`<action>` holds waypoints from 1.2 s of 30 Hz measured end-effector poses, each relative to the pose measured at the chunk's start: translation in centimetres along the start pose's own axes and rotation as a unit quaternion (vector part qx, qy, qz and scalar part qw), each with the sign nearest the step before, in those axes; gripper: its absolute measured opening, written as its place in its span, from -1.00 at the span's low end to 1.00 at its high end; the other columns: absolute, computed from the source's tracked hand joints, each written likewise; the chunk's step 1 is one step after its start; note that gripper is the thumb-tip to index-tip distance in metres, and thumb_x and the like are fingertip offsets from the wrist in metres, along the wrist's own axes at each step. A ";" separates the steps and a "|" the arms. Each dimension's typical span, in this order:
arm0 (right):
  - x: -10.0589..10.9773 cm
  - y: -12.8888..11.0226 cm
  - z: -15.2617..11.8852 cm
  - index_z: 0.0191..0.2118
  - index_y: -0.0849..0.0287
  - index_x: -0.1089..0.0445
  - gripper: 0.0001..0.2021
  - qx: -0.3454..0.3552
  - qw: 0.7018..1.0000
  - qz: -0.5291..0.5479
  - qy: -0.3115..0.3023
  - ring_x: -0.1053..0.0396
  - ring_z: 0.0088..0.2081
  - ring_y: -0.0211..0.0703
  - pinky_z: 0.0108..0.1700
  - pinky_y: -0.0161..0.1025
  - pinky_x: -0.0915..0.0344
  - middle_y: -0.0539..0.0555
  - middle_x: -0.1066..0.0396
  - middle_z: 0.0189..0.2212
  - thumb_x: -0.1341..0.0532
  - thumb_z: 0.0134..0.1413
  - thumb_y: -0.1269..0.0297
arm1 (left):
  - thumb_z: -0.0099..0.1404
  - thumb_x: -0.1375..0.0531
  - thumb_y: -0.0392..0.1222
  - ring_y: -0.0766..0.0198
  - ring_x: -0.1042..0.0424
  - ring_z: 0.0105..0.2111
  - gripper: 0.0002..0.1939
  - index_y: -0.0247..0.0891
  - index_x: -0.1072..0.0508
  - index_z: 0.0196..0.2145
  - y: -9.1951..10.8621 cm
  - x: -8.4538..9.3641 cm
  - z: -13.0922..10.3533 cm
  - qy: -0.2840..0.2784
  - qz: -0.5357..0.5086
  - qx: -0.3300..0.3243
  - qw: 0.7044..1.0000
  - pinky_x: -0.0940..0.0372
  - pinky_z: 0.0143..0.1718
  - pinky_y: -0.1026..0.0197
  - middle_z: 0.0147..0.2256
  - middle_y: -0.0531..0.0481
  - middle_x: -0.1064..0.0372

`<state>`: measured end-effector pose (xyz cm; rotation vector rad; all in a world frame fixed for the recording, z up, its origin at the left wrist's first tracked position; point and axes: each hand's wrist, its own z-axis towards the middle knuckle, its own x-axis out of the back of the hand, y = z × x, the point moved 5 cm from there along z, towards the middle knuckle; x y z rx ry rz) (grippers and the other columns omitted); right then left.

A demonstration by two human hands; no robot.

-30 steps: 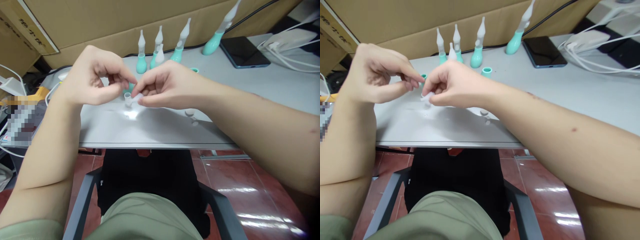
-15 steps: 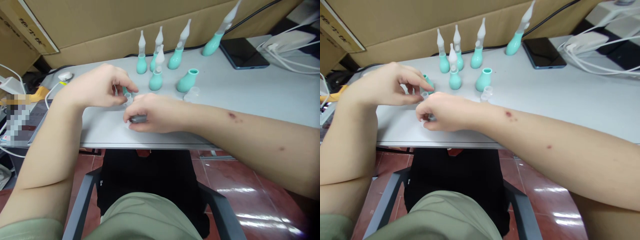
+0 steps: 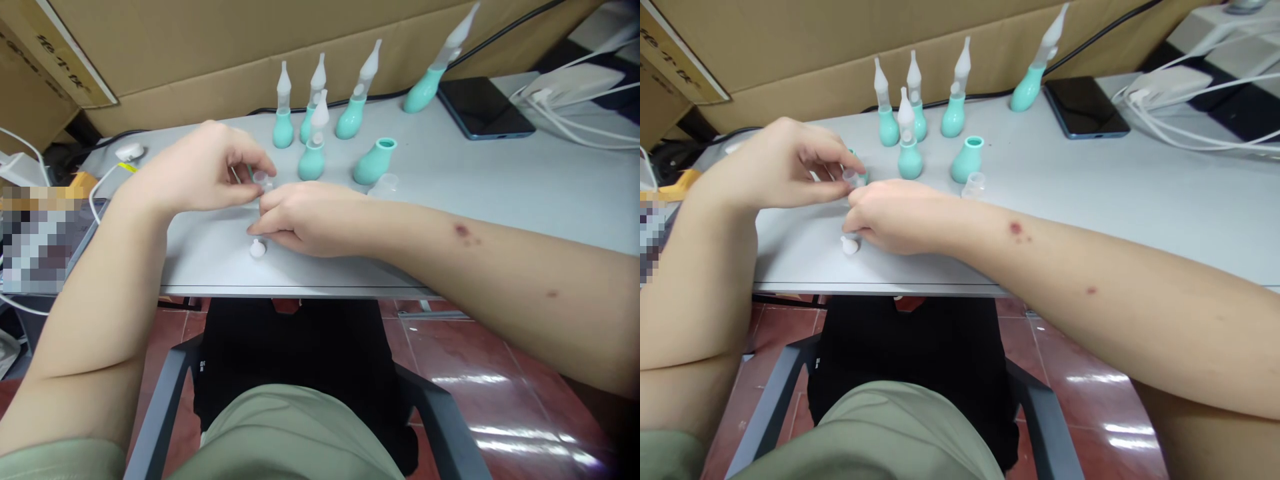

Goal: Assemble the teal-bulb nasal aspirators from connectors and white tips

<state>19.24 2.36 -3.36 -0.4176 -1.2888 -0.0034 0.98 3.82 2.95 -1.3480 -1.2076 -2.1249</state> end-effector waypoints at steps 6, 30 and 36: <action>0.6 -0.7 0.7 -0.12 0.17 -0.75 -0.72 -0.056 0.998 0.001 -0.037 -0.55 -0.11 0.03 -0.04 -0.08 -0.28 0.14 -0.67 -0.13 -0.30 0.59 0.57 | 0.32 -0.58 0.02 0.01 -0.65 -0.21 -0.81 0.06 -0.91 -0.11 0.8 -0.3 0.5 0.125 -0.091 -0.053 0.987 -0.60 -0.14 -0.16 -0.11 -0.10 -0.78; 6.5 2.4 -1.6 -0.24 0.02 -0.58 -0.73 -0.157 0.883 0.293 0.332 -0.44 -0.30 -0.21 -0.21 -0.19 -0.35 -0.01 -0.51 -0.36 -0.51 0.49 0.52 | 0.46 -0.51 -0.12 -0.12 -0.91 0.12 -0.61 0.05 -0.86 0.21 -2.1 -1.8 0.6 0.167 -0.276 0.035 0.946 -0.88 0.09 -0.22 0.18 -0.04 -0.87; 6.3 2.2 -1.5 -0.30 0.04 -0.56 -0.69 -0.145 0.881 0.288 0.347 -0.47 -0.29 -0.23 -0.14 -0.18 -0.45 0.00 -0.60 -0.30 -0.53 0.36 0.59 | 0.42 -0.51 -0.01 -0.12 -0.91 0.11 -0.53 0.04 -0.78 0.26 -1.0 -2.4 0.7 0.152 -0.281 0.048 0.946 -0.87 0.11 -0.21 0.09 -0.04 -0.89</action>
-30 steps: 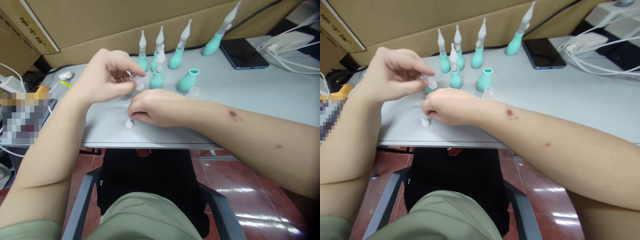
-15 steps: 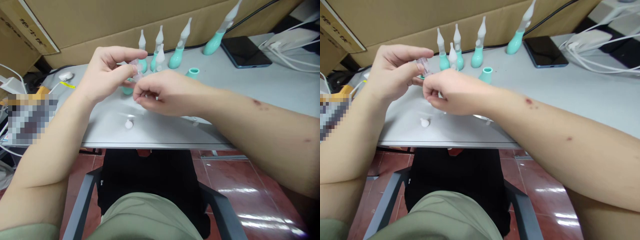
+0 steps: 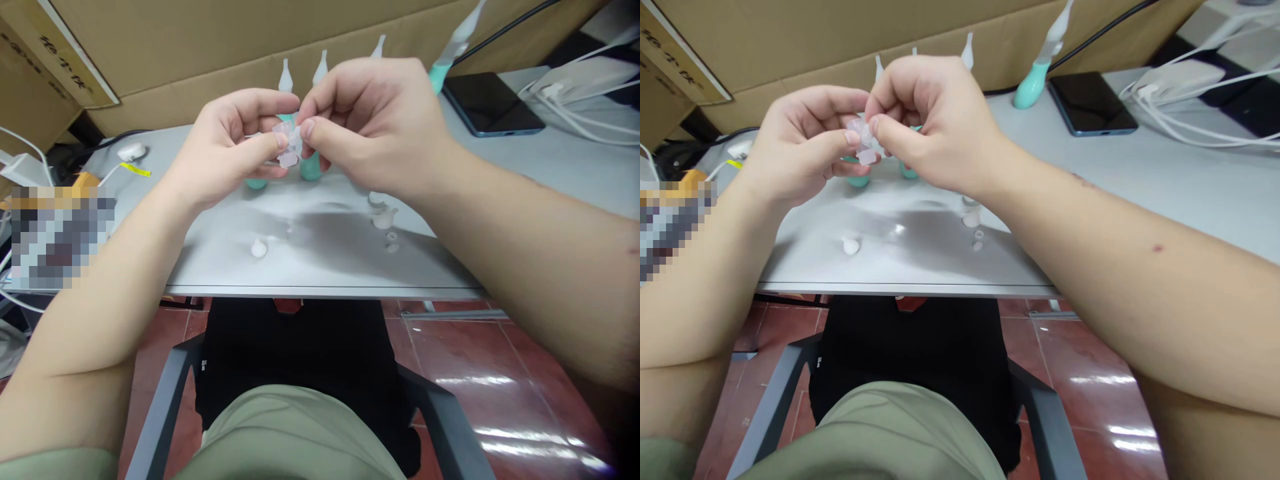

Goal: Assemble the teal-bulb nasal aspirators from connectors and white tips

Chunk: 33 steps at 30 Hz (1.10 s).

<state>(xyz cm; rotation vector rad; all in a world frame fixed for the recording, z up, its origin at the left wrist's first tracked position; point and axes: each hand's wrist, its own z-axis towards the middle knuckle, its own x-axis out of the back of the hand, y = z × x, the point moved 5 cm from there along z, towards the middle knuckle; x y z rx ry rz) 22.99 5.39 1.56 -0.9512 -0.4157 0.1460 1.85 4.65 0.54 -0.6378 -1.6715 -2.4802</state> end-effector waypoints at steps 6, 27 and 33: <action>0.3 0.2 -0.1 -0.24 0.01 -0.64 -0.83 0.000 1.000 -0.011 0.009 -0.58 -0.23 -0.16 -0.17 -0.19 -0.60 0.08 -0.76 -0.18 -0.57 0.30 0.43 | 0.45 -0.50 -0.01 -0.15 -0.90 0.17 -0.48 0.01 -0.73 0.32 -0.4 0.0 0.2 0.006 0.003 0.000 1.000 -0.83 0.18 -0.27 0.08 -0.06 -0.86; 0.1 0.8 0.4 -0.27 0.05 -0.64 -0.72 -0.009 0.998 0.056 0.014 -0.69 -0.25 -0.21 -0.17 -0.24 -0.65 0.02 -0.78 -0.24 -0.51 0.25 0.64 | 0.52 -0.46 -0.17 -0.01 -0.92 0.07 -0.62 -0.08 -0.69 0.24 -0.2 -0.2 0.2 0.017 -0.041 -0.012 0.999 -0.82 0.07 -0.10 0.05 -0.04 -0.87; -0.3 1.7 0.9 -0.25 0.11 -0.63 -0.64 -0.014 0.997 0.082 0.005 -0.77 -0.26 -0.20 -0.28 -0.33 -0.64 -0.05 -0.76 -0.30 -0.41 0.43 0.77 | 0.49 -0.65 -0.05 -0.03 -0.88 -0.02 -0.60 -0.02 -0.73 0.20 -1.4 -0.3 0.4 0.023 -0.092 -0.023 0.995 -0.84 0.09 -0.15 -0.02 -0.01 -0.86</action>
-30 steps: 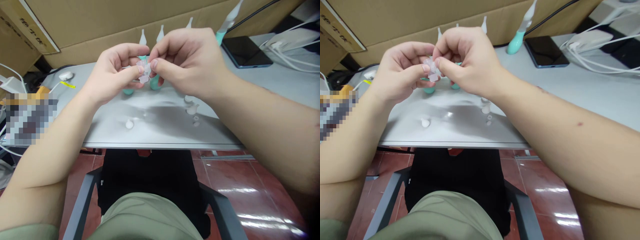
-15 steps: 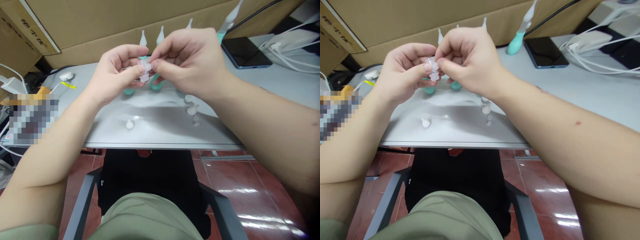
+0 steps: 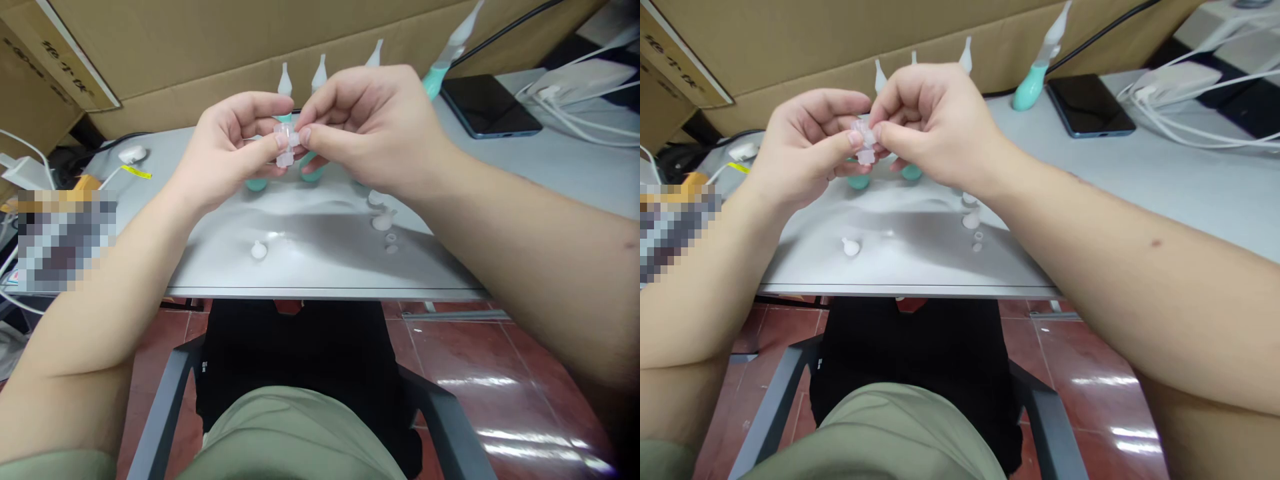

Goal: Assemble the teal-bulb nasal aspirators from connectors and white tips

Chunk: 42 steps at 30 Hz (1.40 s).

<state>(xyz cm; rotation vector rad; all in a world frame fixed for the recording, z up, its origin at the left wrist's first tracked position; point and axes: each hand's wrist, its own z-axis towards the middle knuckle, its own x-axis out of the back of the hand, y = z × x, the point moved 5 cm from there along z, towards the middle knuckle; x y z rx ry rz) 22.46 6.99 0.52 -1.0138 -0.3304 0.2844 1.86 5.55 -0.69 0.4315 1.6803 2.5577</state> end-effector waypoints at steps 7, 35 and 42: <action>-0.2 0.2 0.0 -0.28 0.10 -0.68 -0.55 -0.001 0.997 0.081 0.002 -0.75 -0.33 -0.27 -0.32 -0.42 -0.65 -0.07 -0.74 -0.36 -0.35 0.51 0.83 | 0.48 -0.64 -0.18 0.01 -0.89 -0.03 -0.66 -0.07 -0.78 0.15 0.5 0.0 -0.2 0.009 -0.024 -0.002 1.000 -0.79 -0.01 -0.02 -0.08 -0.01 -0.83; -0.4 1.3 0.0 -0.23 0.17 -0.65 -0.65 -0.057 0.978 0.189 -0.068 -0.78 -0.27 -0.25 -0.12 -0.35 -0.76 -0.03 -0.75 -0.33 -0.45 0.64 0.70 | 0.45 -0.61 -0.35 0.16 -0.89 -0.18 -0.72 -0.13 -0.84 0.06 1.2 0.0 -0.4 -0.004 -0.092 0.041 0.995 -0.83 -0.09 0.15 -0.23 0.10 -0.82; -0.3 1.4 -0.3 -0.21 0.13 -0.68 -0.69 -0.057 0.979 0.184 -0.068 -0.81 -0.20 -0.22 -0.05 -0.30 -0.82 -0.02 -0.79 -0.27 -0.56 0.59 0.64 | 0.43 -0.76 -0.19 -0.13 -0.94 0.07 -0.74 -0.14 -0.86 -0.03 2.2 0.4 -0.8 -0.022 -0.084 0.093 0.992 -0.88 0.21 -0.16 -0.09 -0.12 -0.90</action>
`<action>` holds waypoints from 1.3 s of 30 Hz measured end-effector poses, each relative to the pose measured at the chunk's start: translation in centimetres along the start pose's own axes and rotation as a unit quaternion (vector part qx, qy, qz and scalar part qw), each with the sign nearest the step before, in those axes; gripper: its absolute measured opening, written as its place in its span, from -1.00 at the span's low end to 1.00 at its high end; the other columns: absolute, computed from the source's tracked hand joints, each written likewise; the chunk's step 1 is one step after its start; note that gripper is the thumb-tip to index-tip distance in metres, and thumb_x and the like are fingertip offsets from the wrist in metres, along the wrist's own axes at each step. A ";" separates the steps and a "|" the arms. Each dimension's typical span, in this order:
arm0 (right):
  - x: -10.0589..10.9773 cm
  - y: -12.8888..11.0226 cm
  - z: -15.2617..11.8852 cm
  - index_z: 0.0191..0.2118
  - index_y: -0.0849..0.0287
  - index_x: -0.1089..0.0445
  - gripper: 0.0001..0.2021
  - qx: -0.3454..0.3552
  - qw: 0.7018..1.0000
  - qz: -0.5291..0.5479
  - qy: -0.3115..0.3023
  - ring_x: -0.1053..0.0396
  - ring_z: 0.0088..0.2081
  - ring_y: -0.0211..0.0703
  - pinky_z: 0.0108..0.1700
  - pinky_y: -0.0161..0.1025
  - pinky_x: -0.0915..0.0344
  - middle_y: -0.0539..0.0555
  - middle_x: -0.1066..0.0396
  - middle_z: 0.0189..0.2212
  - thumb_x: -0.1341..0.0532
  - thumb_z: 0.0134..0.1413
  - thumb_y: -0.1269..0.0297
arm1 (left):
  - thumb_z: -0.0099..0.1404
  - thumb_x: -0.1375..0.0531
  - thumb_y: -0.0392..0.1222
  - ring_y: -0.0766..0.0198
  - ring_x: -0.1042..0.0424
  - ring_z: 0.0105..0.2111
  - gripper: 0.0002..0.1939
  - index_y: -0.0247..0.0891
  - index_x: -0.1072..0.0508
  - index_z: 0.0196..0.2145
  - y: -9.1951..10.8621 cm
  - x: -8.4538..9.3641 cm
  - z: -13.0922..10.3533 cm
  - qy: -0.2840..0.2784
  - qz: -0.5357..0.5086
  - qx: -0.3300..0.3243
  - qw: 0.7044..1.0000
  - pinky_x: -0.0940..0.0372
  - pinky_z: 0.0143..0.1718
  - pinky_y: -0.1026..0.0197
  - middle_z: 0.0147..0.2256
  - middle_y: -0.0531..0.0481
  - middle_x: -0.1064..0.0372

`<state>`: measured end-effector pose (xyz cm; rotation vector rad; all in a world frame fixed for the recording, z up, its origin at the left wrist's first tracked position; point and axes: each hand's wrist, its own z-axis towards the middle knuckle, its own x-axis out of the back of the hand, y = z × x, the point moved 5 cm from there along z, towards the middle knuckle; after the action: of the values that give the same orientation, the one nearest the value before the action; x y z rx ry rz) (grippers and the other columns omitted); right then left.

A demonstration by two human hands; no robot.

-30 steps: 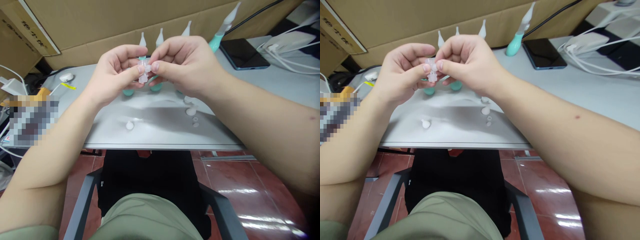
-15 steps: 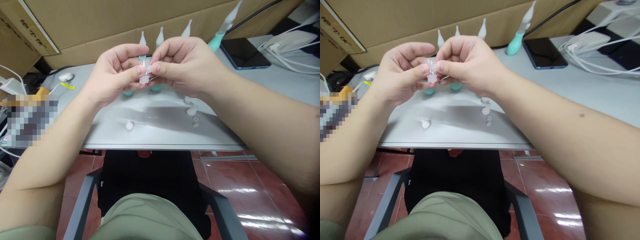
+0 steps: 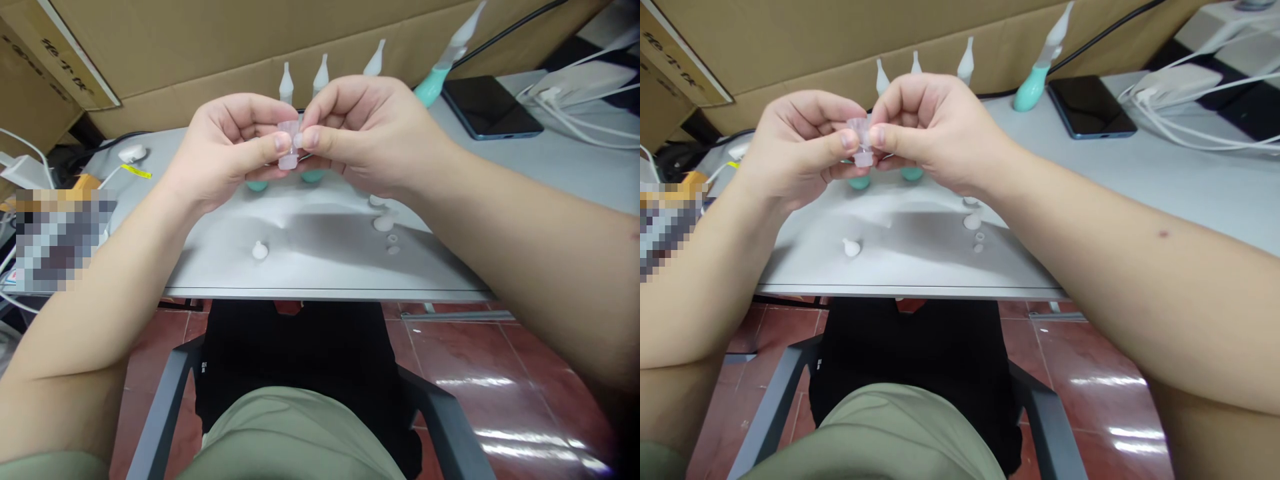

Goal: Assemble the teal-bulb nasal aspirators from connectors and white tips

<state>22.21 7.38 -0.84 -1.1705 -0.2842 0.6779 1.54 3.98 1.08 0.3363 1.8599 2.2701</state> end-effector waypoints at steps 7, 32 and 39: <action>-0.6 0.1 0.0 -0.26 0.11 -0.71 -0.72 0.001 0.999 0.035 0.002 -0.81 -0.20 -0.15 -0.05 -0.28 -0.83 0.00 -0.77 -0.29 -0.75 0.32 0.51 | 0.45 -0.70 -0.30 0.07 -0.90 -0.06 -0.83 -0.12 -0.88 -0.09 0.1 -0.2 0.0 -0.020 -0.006 -0.014 1.000 -0.88 0.14 -0.05 -0.15 0.00 -0.87; -0.5 0.8 0.3 -0.25 0.10 -0.74 -0.75 -0.009 0.999 0.046 -0.002 -0.83 -0.16 -0.09 0.06 -0.18 -0.88 0.05 -0.78 -0.22 -0.75 0.31 0.47 | 0.40 -0.66 -0.32 0.23 -0.83 -0.23 -0.85 -0.09 -0.86 -0.18 -1.1 -0.6 0.3 0.012 -0.038 -0.098 0.994 -0.78 -0.17 0.19 -0.23 0.08 -0.81; -0.7 0.5 -0.1 -0.29 0.10 -0.72 -0.74 -0.027 0.999 0.036 0.012 -0.79 -0.18 -0.14 0.05 -0.21 -0.86 0.02 -0.78 -0.27 -0.59 0.37 0.59 | 0.31 -0.63 -0.18 0.02 -0.86 -0.18 -0.78 -0.13 -0.72 -0.17 -2.1 0.1 1.0 0.033 0.026 -0.093 0.995 -0.82 -0.10 -0.02 -0.26 -0.01 -0.69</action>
<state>21.55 6.91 -1.23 -1.2445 -0.2415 0.7229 1.79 5.39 -0.77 0.2876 1.6704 2.4940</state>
